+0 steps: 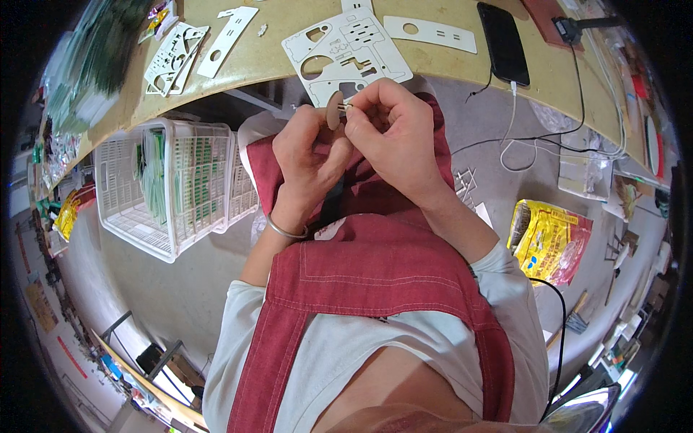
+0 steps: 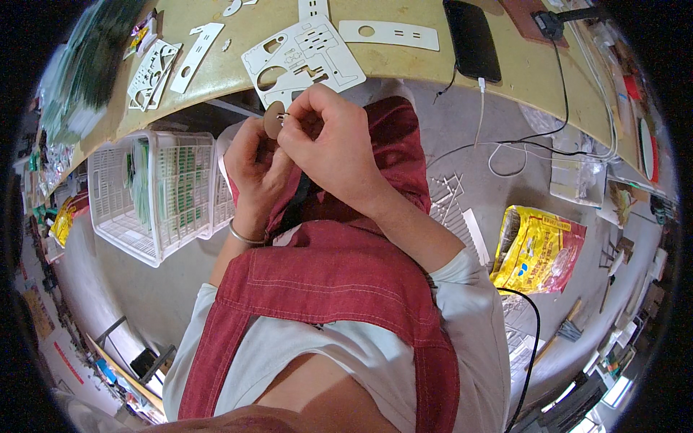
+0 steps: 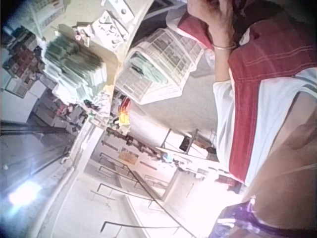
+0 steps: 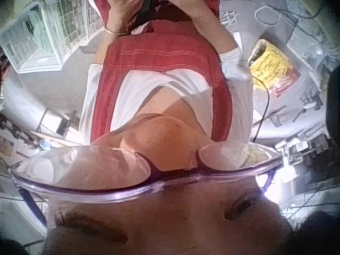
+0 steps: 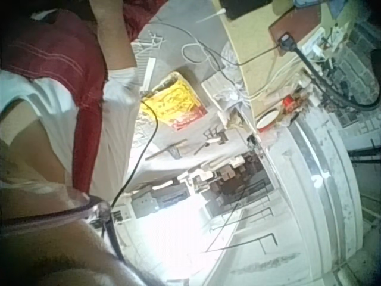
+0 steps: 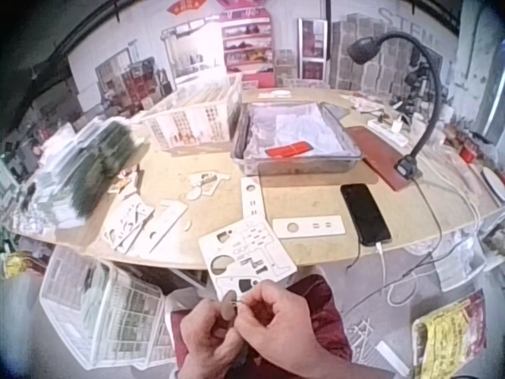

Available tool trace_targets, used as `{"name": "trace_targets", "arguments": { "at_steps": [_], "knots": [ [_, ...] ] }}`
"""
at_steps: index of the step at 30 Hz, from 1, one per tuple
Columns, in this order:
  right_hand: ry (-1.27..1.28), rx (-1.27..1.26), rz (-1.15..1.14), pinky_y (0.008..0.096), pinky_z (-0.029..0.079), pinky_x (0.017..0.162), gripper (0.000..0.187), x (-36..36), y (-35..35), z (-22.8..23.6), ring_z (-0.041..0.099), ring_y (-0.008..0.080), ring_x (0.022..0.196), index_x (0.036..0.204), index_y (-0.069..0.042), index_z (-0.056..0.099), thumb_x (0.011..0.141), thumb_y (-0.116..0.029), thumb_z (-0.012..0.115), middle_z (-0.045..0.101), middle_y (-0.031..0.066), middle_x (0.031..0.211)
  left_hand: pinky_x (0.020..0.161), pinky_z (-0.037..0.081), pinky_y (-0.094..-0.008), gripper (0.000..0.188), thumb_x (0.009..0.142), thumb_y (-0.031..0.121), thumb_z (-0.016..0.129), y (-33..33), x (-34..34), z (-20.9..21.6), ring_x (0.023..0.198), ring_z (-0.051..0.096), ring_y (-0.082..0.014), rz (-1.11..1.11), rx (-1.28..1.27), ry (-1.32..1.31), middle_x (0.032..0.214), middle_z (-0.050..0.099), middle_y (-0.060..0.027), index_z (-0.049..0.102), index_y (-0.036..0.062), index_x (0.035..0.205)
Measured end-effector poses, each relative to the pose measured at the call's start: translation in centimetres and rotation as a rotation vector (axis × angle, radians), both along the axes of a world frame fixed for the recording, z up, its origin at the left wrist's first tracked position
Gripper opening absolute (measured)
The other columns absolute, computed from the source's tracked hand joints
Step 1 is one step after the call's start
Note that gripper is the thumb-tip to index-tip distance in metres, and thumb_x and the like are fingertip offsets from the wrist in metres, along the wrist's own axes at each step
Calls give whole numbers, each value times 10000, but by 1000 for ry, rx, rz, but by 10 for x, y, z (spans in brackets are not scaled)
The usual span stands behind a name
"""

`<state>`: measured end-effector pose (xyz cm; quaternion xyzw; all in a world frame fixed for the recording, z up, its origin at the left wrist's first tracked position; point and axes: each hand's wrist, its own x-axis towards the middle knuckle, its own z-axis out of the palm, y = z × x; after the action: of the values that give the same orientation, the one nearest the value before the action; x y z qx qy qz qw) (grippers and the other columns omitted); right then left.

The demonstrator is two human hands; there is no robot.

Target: The person removes small pre-cut pieces from a plastic sprue and assembles them by hand into a small model. The person repeatedly snaps off parts, aligns them, and joins them together on a cluttered workbench.

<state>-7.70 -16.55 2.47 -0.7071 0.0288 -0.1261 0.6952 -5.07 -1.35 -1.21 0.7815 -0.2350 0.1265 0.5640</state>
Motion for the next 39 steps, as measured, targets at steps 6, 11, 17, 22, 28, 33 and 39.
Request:
{"name": "trace_targets", "arguments": {
  "at_steps": [6,11,17,22,28,33,39],
  "knots": [
    [-1,72,2,254,534,644,112,-3,3,-3,621,49,724,926,13,638,880,-21,735,685,28,797,574,469,-286,197,758,-41,720,4,3,-3,608,565,-159,-57,-18,6,764,563,-74,654,-1,940],
    [-52,66,24,202,498,632,57,-3,3,-7,592,11,738,946,9,638,931,22,691,666,-11,835,575,472,-292,186,765,-27,720,7,5,2,602,566,-180,-70,58,-42,762,557,-85,650,2,935],
    [-26,110,-19,237,519,632,113,-1,4,-8,605,34,726,915,1,641,880,-17,747,678,11,796,577,485,-308,161,812,-2,749,5,5,14,604,591,-212,-62,37,-10,762,579,-99,650,4,939],
    [-32,122,-28,228,511,614,104,0,9,-7,596,30,703,898,2,647,886,-10,750,674,3,777,569,490,-327,138,882,41,764,1,7,10,615,619,-231,68,133,-121,763,613,-109,661,13,970],
    [-72,224,-101,208,508,611,84,0,13,-8,610,26,694,887,13,650,908,18,730,682,13,780,563,491,-367,137,906,64,764,-5,2,24,621,633,-275,133,242,-75,771,633,-123,654,33,982],
    [47,389,-98,207,509,575,71,0,14,-10,621,34,661,884,20,647,923,26,707,683,22,770,589,505,-401,129,910,65,753,-5,0,28,676,664,-323,134,245,-21,806,658,-141,658,38,992],
    [167,603,-78,203,486,544,75,-6,6,-2,600,39,620,885,25,644,939,12,694,663,21,750,617,523,-442,129,921,77,739,5,14,24,728,685,-374,309,406,-104,832,687,-165,678,23,1020]
  ]
}}
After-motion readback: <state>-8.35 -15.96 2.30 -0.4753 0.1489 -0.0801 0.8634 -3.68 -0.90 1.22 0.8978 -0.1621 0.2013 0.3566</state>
